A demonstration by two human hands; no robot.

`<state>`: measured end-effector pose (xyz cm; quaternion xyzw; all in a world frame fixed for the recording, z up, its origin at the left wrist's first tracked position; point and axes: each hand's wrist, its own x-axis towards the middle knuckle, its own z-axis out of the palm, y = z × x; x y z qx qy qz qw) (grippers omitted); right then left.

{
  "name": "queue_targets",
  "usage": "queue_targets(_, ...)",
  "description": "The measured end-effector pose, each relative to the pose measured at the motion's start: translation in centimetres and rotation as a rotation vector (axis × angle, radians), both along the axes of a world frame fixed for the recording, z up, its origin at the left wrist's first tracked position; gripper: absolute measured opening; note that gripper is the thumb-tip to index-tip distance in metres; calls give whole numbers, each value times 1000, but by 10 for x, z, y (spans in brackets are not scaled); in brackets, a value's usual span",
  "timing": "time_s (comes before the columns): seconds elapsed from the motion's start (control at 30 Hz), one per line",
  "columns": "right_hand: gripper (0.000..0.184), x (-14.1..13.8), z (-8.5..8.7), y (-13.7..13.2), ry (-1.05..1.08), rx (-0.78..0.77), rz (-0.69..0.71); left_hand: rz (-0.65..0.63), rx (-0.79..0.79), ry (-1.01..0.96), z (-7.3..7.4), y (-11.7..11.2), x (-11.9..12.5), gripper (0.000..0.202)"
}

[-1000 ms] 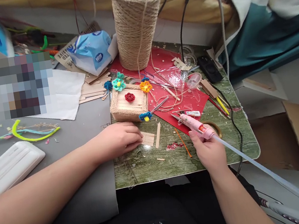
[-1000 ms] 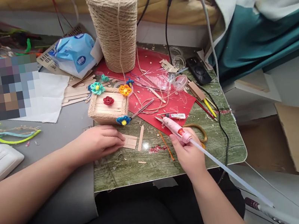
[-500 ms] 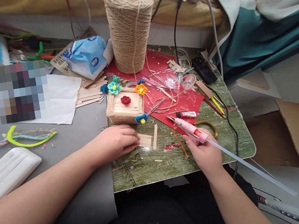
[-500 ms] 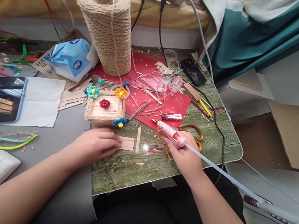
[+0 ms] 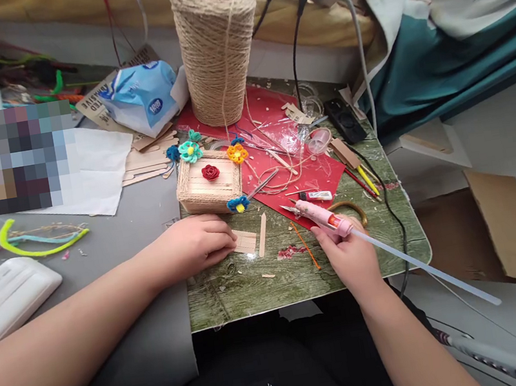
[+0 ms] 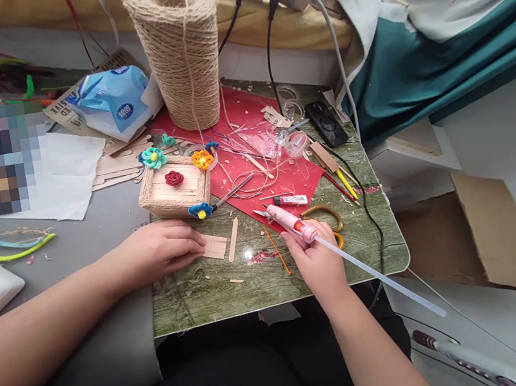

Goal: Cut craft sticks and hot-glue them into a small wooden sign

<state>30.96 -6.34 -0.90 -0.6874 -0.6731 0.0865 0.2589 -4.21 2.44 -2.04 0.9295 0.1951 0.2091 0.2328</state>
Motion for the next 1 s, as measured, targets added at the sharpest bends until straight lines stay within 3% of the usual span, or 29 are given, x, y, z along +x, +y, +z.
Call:
queue_targets(0.13, 27, 3, -1, -1, 50, -17, -31, -2, 2, -4, 1, 0, 1, 16)
queue_targets(0.23, 39, 4, -3, -14, 157, 25, -100, 11, 0, -8, 2, 0, 2, 16)
queue_targets(0.33, 26, -9, -1, -37, 252, 239, -205, -6, 6, -5, 2, 1, 1, 17)
queue_targets(0.4, 13, -28, 4, -48, 258, 331, -98, -25, 6, -2, 1, 1, 1, 16)
queue_targets(0.43, 12, -39, 8, -51, 208, 272, 38, -26, 4, -2, 0, 1, 1, 16)
queue_targets(0.5, 30, -60, 14, -49, 68, 101, 300, -11, 1, -2, 0, 1, 0, 16)
queue_targets(0.57, 44, -75, 16, -42, -53, 11, 430, -1, 5, -2, 0, 1, 0, 16)
queue_targets(0.63, 47, -81, 15, -36, -133, -42, 506, 0, 7, -1, 0, 1, 0, 15)
queue_targets(0.73, 44, -79, 9, -38, -132, -60, 550, -15, -2, -5, 0, 1, 1, 15)
queue_targets(0.87, 42, -77, 8, -38, -13, -61, 476, -12, -14, -15, 1, 1, 0, 15)
queue_targets(1.0, 63, -79, 20, -12, 18, -182, 460, 2, -12, -1, 2, 0, 0, 15)
